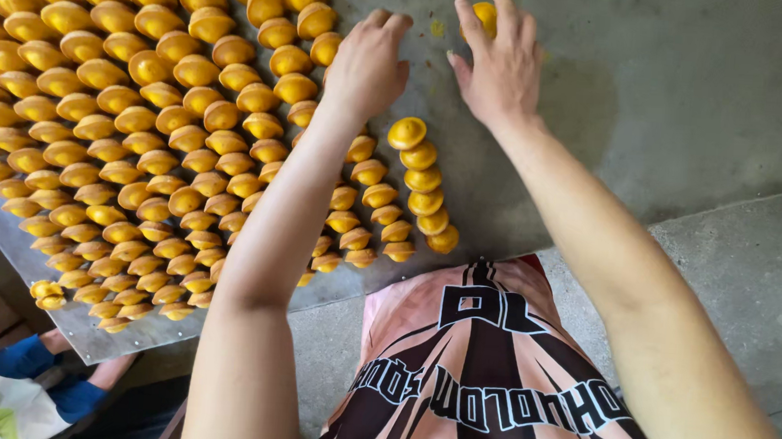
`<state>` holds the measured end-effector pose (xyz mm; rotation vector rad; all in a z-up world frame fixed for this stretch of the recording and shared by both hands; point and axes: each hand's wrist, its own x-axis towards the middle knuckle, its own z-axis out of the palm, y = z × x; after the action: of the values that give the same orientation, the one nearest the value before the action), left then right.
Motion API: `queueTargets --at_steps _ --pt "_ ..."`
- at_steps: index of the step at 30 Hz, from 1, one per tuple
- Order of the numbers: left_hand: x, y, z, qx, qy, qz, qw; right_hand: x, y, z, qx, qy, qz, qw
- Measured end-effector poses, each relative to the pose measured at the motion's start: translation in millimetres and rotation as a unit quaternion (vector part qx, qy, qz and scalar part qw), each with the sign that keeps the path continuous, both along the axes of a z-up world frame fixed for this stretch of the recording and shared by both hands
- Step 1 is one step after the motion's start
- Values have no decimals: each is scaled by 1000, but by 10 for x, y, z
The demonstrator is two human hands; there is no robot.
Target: The person organizes small pastries on a metal table, arranging them into neat rows by hand.
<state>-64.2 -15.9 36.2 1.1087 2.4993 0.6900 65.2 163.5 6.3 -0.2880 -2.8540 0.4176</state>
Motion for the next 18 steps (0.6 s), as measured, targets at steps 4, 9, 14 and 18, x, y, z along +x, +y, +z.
queueTargets --at_steps 4,9,14,18 --pt "-58 402 -427 -111 -38 69 991 -17 439 -334 -86 -59 -17 994" --pt "297 813 -677 -20 -119 16 993 152 914 -529 -292 77 -197 933" --pt "294 834 -377 89 -167 -3 982 389 1070 -380 -428 79 -235 869" --pt "-226 502 -193 85 -63 95 990 607 715 -378 -583 16 -166 795"
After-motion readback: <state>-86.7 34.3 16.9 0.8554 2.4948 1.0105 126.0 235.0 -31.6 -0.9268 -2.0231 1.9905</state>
